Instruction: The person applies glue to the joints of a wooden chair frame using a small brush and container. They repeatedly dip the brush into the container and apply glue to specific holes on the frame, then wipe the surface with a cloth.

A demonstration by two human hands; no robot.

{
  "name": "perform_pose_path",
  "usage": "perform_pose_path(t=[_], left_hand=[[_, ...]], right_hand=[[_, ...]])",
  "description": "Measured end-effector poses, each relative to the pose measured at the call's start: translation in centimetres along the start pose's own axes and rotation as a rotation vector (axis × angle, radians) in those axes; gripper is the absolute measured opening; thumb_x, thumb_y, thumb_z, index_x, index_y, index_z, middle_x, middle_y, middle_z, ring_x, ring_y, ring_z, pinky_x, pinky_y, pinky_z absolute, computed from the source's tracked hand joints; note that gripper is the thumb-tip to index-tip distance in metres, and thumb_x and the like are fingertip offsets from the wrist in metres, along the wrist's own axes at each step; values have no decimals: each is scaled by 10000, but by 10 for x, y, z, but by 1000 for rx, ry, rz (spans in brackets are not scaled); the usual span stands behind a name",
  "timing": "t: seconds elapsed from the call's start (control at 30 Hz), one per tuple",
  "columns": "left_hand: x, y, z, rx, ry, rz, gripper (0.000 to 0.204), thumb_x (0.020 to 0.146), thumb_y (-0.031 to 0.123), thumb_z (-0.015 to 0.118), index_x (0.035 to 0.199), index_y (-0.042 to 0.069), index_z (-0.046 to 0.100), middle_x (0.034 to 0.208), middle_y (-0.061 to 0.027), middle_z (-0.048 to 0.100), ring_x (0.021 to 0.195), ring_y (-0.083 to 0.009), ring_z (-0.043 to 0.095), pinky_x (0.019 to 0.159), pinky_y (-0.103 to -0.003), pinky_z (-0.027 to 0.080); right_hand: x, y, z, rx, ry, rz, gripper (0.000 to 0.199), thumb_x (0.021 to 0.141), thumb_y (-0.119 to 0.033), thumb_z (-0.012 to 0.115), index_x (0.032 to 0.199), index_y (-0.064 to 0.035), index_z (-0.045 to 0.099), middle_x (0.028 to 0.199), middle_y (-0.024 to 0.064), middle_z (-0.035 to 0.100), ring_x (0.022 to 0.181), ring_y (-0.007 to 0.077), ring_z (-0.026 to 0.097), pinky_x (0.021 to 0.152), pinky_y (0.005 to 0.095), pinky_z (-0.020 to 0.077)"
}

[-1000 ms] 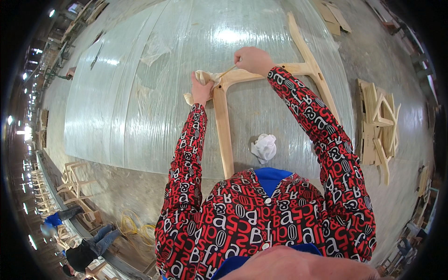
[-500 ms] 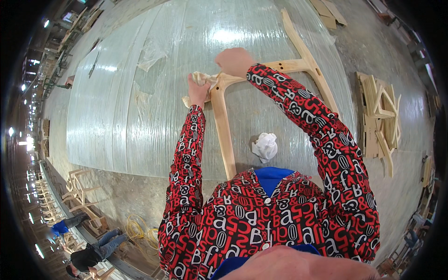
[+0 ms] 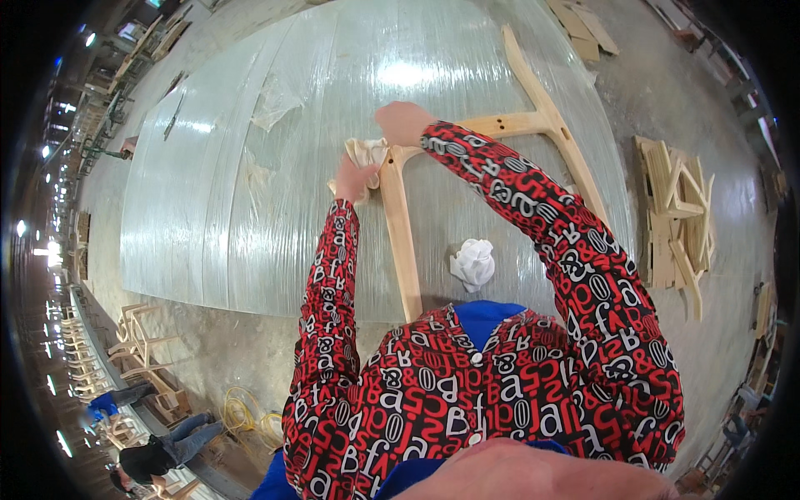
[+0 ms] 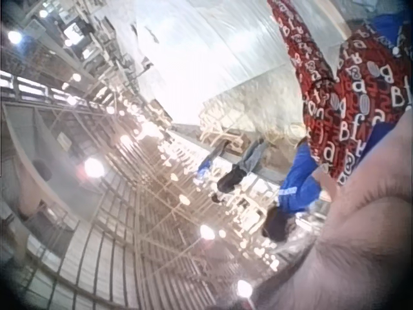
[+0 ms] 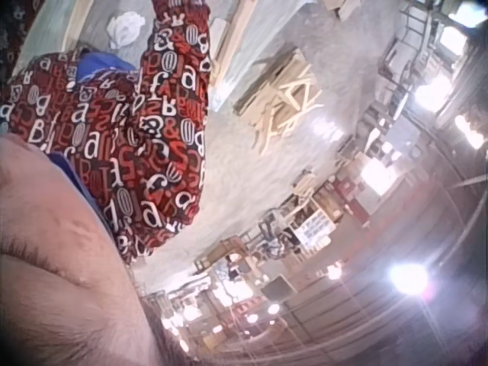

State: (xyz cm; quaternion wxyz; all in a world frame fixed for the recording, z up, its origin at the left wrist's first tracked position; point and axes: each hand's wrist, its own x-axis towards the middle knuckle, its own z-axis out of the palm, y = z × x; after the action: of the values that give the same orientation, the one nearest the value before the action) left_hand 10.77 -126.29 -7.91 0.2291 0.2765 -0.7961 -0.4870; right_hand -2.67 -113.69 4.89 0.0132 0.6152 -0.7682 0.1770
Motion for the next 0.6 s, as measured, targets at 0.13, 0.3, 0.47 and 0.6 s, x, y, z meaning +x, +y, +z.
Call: perform_pose_path(t=[0.13,0.3,0.47,0.6], left_hand=[[-17,-10,15,11,145,-131,516,719,338,752,1036,-36,591,938,-154,667,858,-282,653,760,-375,494],[-12,8,42,119,264,-158,523,739,408,720,1003,-31,613,933,-199,660,854,-353,642,752,-438,481],[-30,12,45,371,421,-45,515,762,449,670,984,-13,628,912,-208,655,858,-403,613,744,-497,455],[-37,14,51,497,519,-27,509,784,463,634,987,-4,635,903,-210,650,883,-418,588,762,-509,439]], right_hand=[[3,11,-5,549,-64,196,237,841,-216,527,853,-9,643,866,180,651,834,350,622,755,420,498],[8,13,3,237,136,-19,297,883,-295,526,852,-15,620,833,181,639,814,368,613,729,457,488],[14,3,-12,219,110,72,311,898,-313,525,835,-18,601,780,182,629,765,375,611,701,466,487],[12,5,-21,289,196,112,282,897,-290,541,833,-21,595,697,180,609,696,367,608,646,446,480]])
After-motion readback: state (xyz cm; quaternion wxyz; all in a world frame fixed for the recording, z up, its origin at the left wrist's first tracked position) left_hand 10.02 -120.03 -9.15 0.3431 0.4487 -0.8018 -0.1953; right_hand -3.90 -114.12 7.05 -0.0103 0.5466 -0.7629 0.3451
